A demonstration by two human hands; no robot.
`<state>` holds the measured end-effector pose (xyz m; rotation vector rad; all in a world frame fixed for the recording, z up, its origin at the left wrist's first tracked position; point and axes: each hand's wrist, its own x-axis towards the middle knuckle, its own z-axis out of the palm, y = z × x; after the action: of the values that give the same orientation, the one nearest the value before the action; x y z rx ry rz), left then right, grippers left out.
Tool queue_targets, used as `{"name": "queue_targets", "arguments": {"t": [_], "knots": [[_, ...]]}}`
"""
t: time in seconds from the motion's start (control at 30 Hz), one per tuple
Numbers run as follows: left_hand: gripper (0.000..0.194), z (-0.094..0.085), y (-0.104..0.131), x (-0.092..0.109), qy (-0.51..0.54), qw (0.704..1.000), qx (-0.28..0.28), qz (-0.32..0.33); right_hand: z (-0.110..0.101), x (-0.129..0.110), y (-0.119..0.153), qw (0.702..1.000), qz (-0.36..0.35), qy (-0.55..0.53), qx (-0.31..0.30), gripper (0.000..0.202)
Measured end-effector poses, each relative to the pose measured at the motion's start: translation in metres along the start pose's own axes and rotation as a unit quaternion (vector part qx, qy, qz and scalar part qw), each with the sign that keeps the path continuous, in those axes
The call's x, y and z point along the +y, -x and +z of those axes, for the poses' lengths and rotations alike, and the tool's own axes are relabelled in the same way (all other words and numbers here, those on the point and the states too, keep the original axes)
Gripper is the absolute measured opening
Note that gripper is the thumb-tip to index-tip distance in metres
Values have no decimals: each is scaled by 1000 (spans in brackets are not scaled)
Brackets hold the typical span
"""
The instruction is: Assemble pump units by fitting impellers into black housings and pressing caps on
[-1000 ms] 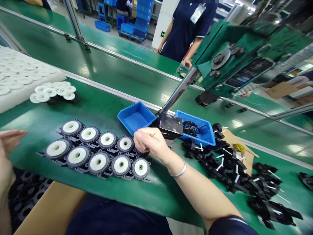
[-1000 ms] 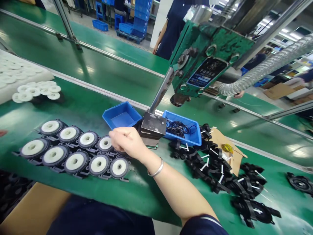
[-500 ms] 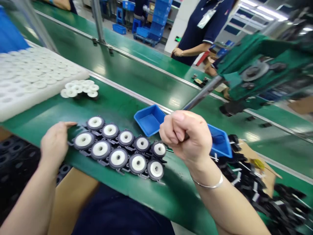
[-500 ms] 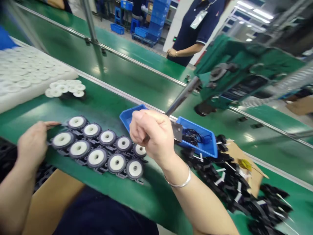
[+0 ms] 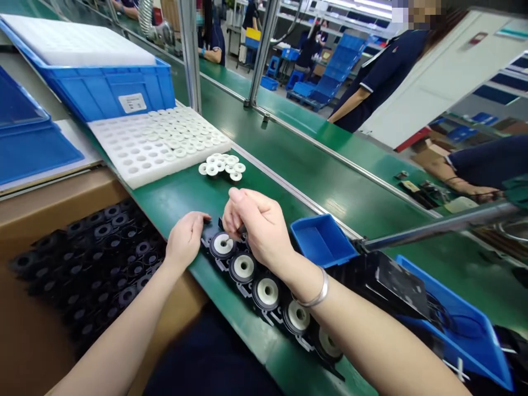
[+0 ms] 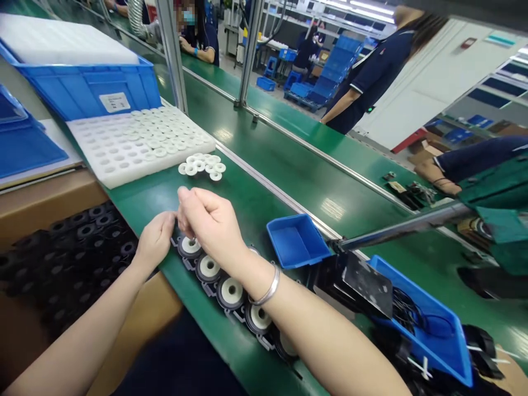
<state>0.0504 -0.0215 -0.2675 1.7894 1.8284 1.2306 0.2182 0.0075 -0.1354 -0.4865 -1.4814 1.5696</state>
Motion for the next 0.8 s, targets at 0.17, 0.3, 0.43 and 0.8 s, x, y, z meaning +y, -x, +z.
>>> {"name": "queue_targets", "arguments": {"t": [0.17, 0.3, 0.43, 0.8], "knots": [[40, -2, 1, 3, 22, 1000, -7, 13, 0, 15, -4, 998, 51, 24, -8, 48], [39, -3, 0, 4, 33, 999, -8, 16, -2, 13, -3, 996, 73, 20, -39, 47], [38, -3, 0, 4, 49, 999, -3, 23, -2, 9, -2, 989, 91, 61, -96, 47], [42, -3, -1, 2, 54, 998, -7, 14, 1, 25, -6, 983, 143, 54, -104, 51]]}}
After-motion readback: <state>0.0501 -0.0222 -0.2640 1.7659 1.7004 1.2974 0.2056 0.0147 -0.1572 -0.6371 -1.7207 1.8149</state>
